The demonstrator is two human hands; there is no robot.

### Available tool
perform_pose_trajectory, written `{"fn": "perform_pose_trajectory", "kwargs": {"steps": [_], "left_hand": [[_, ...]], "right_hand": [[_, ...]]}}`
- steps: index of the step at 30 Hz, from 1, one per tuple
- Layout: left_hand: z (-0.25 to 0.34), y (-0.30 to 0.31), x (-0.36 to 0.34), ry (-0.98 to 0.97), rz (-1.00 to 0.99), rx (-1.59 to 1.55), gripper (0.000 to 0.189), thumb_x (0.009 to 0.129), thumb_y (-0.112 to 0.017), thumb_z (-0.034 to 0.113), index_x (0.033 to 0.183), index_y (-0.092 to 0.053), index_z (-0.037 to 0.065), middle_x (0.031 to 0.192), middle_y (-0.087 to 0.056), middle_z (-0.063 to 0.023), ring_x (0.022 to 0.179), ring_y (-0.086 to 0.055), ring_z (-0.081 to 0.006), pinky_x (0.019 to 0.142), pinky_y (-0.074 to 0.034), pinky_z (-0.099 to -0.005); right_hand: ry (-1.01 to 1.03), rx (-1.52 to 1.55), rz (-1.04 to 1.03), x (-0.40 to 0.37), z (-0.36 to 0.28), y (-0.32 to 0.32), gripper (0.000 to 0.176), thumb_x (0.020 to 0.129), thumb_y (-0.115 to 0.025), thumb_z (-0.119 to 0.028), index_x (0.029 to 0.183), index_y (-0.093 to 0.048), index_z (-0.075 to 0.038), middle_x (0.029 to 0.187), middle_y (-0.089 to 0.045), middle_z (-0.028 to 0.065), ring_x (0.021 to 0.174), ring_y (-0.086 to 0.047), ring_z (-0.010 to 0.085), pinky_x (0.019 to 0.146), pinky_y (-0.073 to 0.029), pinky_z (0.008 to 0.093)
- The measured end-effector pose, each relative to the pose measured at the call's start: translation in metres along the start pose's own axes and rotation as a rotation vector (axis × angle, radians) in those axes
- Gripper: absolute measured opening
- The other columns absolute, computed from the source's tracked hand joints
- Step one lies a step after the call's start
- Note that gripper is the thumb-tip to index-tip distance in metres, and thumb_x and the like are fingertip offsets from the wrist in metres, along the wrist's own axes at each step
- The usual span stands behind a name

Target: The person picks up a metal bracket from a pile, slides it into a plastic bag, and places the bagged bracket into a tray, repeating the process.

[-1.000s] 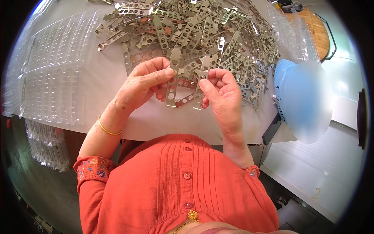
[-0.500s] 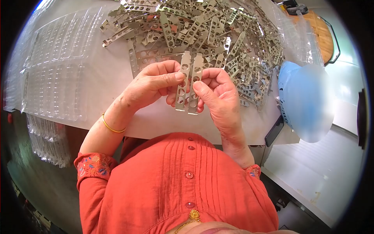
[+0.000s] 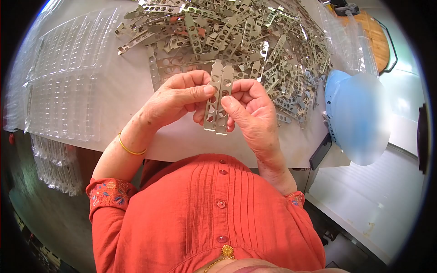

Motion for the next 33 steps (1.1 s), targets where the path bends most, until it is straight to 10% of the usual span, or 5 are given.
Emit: {"fn": "perform_pose_trajectory", "kwargs": {"steps": [33], "left_hand": [[-0.005,-0.004,0.004,-0.130,0.066,0.202,0.018,0.097,-0.067,0.013,0.108,-0.058,0.004,0.086,-0.063,-0.0011,0.067,-0.058,-0.0084,0.062,-0.049,-0.0237]], "right_hand": [[0.087,-0.147,0.045,-0.006,0.006,-0.005,0.008,0.101,-0.058,-0.010,0.102,-0.052,-0.005,0.082,-0.063,0.0021,0.068,-0.059,0.0051,0.059,-0.049,0.0204]]}}
Point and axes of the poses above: each hand's wrist, its own x-axis towards the middle knuckle, its own y-axis out of the back of the hand, z = x × y, the point moved 2 cm from there along x, towards the middle knuckle
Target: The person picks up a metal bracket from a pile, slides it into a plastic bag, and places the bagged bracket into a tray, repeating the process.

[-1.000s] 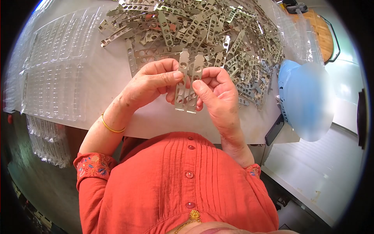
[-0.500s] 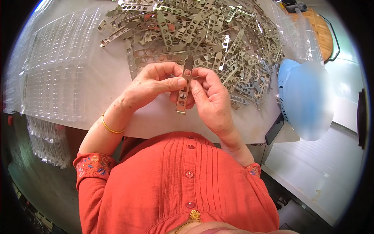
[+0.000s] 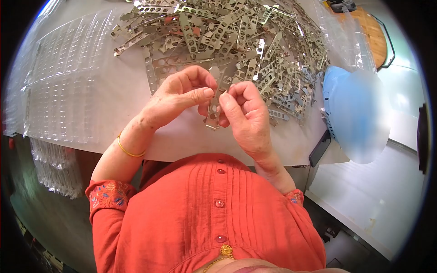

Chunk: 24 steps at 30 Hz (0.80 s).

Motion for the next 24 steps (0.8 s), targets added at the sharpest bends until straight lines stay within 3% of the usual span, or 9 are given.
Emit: {"fn": "perform_pose_trajectory", "kwargs": {"steps": [2,5,8,14,24], "left_hand": [[0.001,0.002,0.000,-0.082,0.050,-0.045,0.023,0.096,-0.066,0.008,0.114,-0.053,0.004,0.089,-0.063,-0.0031,0.066,-0.058,-0.0094,0.062,-0.050,-0.0241],[0.004,0.006,0.000,-0.050,0.085,-0.065,0.026,0.095,-0.066,0.005,0.117,-0.051,0.003,0.090,-0.065,-0.0051,0.065,-0.059,-0.0104,0.061,-0.051,-0.0243],[0.006,0.009,-0.001,0.031,0.054,-0.116,0.027,0.094,-0.070,0.010,0.112,-0.053,0.003,0.090,-0.067,-0.0067,0.069,-0.061,-0.0106,0.065,-0.050,-0.0240],[0.003,0.009,0.001,-0.022,0.089,-0.137,0.022,0.093,-0.071,0.009,0.110,-0.059,0.004,0.091,-0.068,-0.0055,0.075,-0.063,-0.0122,0.064,-0.052,-0.0254],[0.004,0.009,0.000,0.038,0.065,-0.146,0.024,0.092,-0.073,0.012,0.110,-0.059,0.006,0.088,-0.068,-0.0041,0.074,-0.063,-0.0099,0.064,-0.052,-0.0250]], "right_hand": [[0.010,0.032,0.036,0.000,-0.001,0.001,0.009,0.101,-0.058,-0.010,0.102,-0.051,-0.005,0.083,-0.062,0.0021,0.067,-0.057,0.0042,0.058,-0.048,0.0199],[0.054,0.057,0.057,0.003,0.000,0.007,0.009,0.101,-0.058,-0.010,0.102,-0.049,-0.007,0.081,-0.059,0.0002,0.063,-0.050,0.0022,0.055,-0.045,0.0184],[0.037,0.011,0.055,0.002,0.002,0.007,0.010,0.100,-0.058,-0.009,0.101,-0.049,-0.007,0.080,-0.058,-0.0005,0.062,-0.050,0.0018,0.053,-0.044,0.0183],[-0.016,0.007,0.033,-0.001,0.004,0.004,0.009,0.099,-0.059,-0.008,0.100,-0.050,-0.005,0.076,-0.056,-0.0022,0.060,-0.049,0.0015,0.052,-0.044,0.0183],[-0.044,-0.028,-0.020,-0.002,-0.001,0.002,0.008,0.099,-0.058,-0.007,0.101,-0.051,-0.005,0.076,-0.057,-0.0019,0.059,-0.051,0.0017,0.051,-0.047,0.0197]]}}
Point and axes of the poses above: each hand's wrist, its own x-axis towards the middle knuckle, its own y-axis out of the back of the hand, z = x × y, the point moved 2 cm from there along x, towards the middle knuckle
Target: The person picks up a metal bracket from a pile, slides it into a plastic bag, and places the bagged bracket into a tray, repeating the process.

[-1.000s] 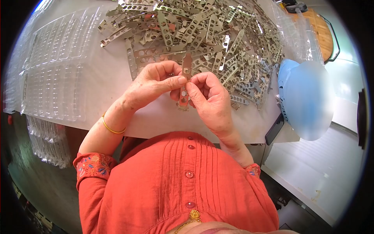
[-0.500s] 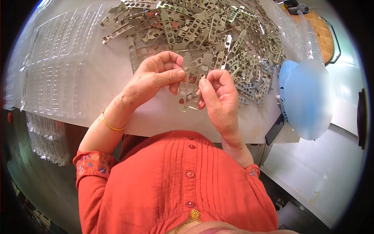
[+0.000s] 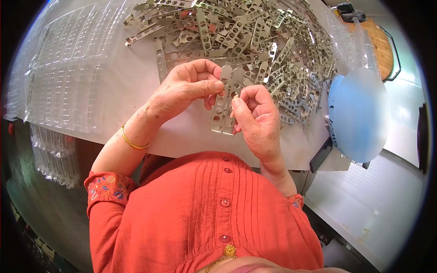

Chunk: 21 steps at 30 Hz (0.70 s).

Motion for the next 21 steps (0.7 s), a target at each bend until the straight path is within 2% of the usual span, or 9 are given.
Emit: {"fn": "perform_pose_trajectory", "kwargs": {"steps": [12,15,21], "left_hand": [[-0.002,0.002,0.000,0.002,-0.011,0.021,0.025,0.093,-0.072,0.012,0.112,-0.058,0.006,0.087,-0.068,-0.0030,0.074,-0.064,-0.0100,0.064,-0.052,-0.0250],[-0.001,0.002,0.000,0.001,-0.019,0.027,0.023,0.093,-0.071,0.011,0.111,-0.058,0.006,0.090,-0.069,-0.0033,0.074,-0.064,-0.0097,0.064,-0.053,-0.0255],[-0.003,0.006,0.002,-0.022,-0.079,-0.049,0.016,0.095,-0.068,0.012,0.105,-0.058,0.006,0.098,-0.068,-0.0062,0.072,-0.064,-0.0112,0.061,-0.055,-0.0274]], "right_hand": [[-0.021,0.056,-0.021,-0.001,0.002,-0.002,0.008,0.100,-0.057,-0.006,0.102,-0.050,-0.004,0.077,-0.059,-0.0002,0.059,-0.052,0.0024,0.052,-0.048,0.0193],[-0.017,0.055,-0.019,-0.001,0.004,-0.001,0.007,0.100,-0.057,-0.008,0.102,-0.051,-0.005,0.079,-0.060,0.0001,0.059,-0.051,0.0023,0.052,-0.047,0.0193],[-0.005,0.096,0.006,0.004,0.012,0.013,0.009,0.101,-0.059,-0.014,0.104,-0.055,-0.006,0.083,-0.063,0.0006,0.056,-0.047,0.0019,0.048,-0.039,0.0190]]}}
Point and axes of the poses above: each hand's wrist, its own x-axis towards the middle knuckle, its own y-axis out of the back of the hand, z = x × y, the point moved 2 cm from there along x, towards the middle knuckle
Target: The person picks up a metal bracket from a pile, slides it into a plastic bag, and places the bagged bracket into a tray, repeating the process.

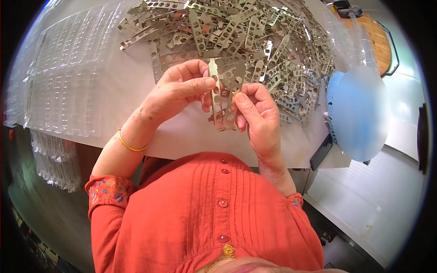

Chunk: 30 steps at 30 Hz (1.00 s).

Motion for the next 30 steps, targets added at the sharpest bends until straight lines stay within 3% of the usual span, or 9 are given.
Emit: {"fn": "perform_pose_trajectory", "kwargs": {"steps": [6,8,9,14,17,24,30], "left_hand": [[0.004,-0.005,-0.001,-0.038,0.005,-0.052,0.014,0.095,-0.068,0.015,0.096,-0.056,0.008,0.097,-0.069,-0.0103,0.073,-0.065,-0.0125,0.059,-0.055,-0.0265],[0.004,-0.006,0.000,-0.071,0.022,0.030,0.018,0.094,-0.071,0.015,0.096,-0.054,0.009,0.093,-0.069,-0.0095,0.076,-0.066,-0.0109,0.057,-0.054,-0.0235],[0.003,-0.005,0.000,-0.070,0.016,0.028,0.018,0.094,-0.071,0.015,0.096,-0.054,0.009,0.093,-0.069,-0.0095,0.076,-0.066,-0.0109,0.057,-0.054,-0.0235],[0.006,-0.008,-0.002,0.005,0.014,0.033,0.027,0.089,-0.077,0.010,0.095,-0.050,0.009,0.080,-0.064,-0.0030,0.056,-0.061,-0.0083,0.044,-0.050,-0.0205],[0.004,-0.010,-0.002,-0.005,0.027,0.042,0.027,0.089,-0.076,0.009,0.095,-0.049,0.009,0.077,-0.062,-0.0016,0.047,-0.056,-0.0087,0.042,-0.049,-0.0212],[0.007,-0.012,-0.002,0.017,-0.011,0.015,0.025,0.091,-0.075,0.010,0.093,-0.049,0.010,0.085,-0.063,-0.0055,0.057,-0.056,-0.0103,0.050,-0.049,-0.0256],[0.003,-0.008,-0.001,-0.013,0.017,-0.065,0.015,0.095,-0.063,0.002,0.099,-0.049,0.006,0.089,-0.064,-0.0107,0.056,-0.062,-0.0151,0.049,-0.053,-0.0269]], "right_hand": [[-0.049,0.301,0.001,0.005,0.002,0.013,0.008,0.104,-0.053,-0.012,0.110,-0.054,-0.006,0.089,-0.064,0.0037,0.052,-0.043,0.0037,0.046,-0.036,0.0208],[-0.221,0.704,-0.157,0.006,0.004,0.017,0.012,0.105,-0.047,-0.012,0.112,-0.054,-0.005,0.088,-0.061,0.0046,0.051,-0.041,0.0053,0.046,-0.036,0.0212],[-0.218,0.702,-0.152,0.006,0.005,0.019,0.012,0.105,-0.047,-0.012,0.112,-0.054,-0.005,0.088,-0.061,0.0046,0.051,-0.041,0.0053,0.046,-0.036,0.0212],[-0.346,1.130,-0.386,0.009,0.018,0.020,0.024,0.107,-0.038,-0.013,0.120,-0.053,0.000,0.086,-0.055,0.0050,0.052,-0.040,0.0081,0.047,-0.036,0.0238],[-0.348,1.224,-0.419,0.009,0.019,0.018,0.026,0.107,-0.038,-0.014,0.122,-0.052,0.002,0.086,-0.053,0.0055,0.052,-0.041,0.0093,0.048,-0.037,0.0248],[-0.333,1.204,-0.449,0.010,0.019,0.019,0.027,0.108,-0.037,-0.016,0.122,-0.052,0.002,0.084,-0.053,0.0056,0.053,-0.040,0.0099,0.048,-0.036,0.0248],[-0.363,1.210,-0.388,0.009,0.013,0.015,0.029,0.108,-0.035,-0.020,0.117,-0.052,0.002,0.083,-0.052,0.0062,0.052,-0.041,0.0106,0.047,-0.037,0.0255]]}}
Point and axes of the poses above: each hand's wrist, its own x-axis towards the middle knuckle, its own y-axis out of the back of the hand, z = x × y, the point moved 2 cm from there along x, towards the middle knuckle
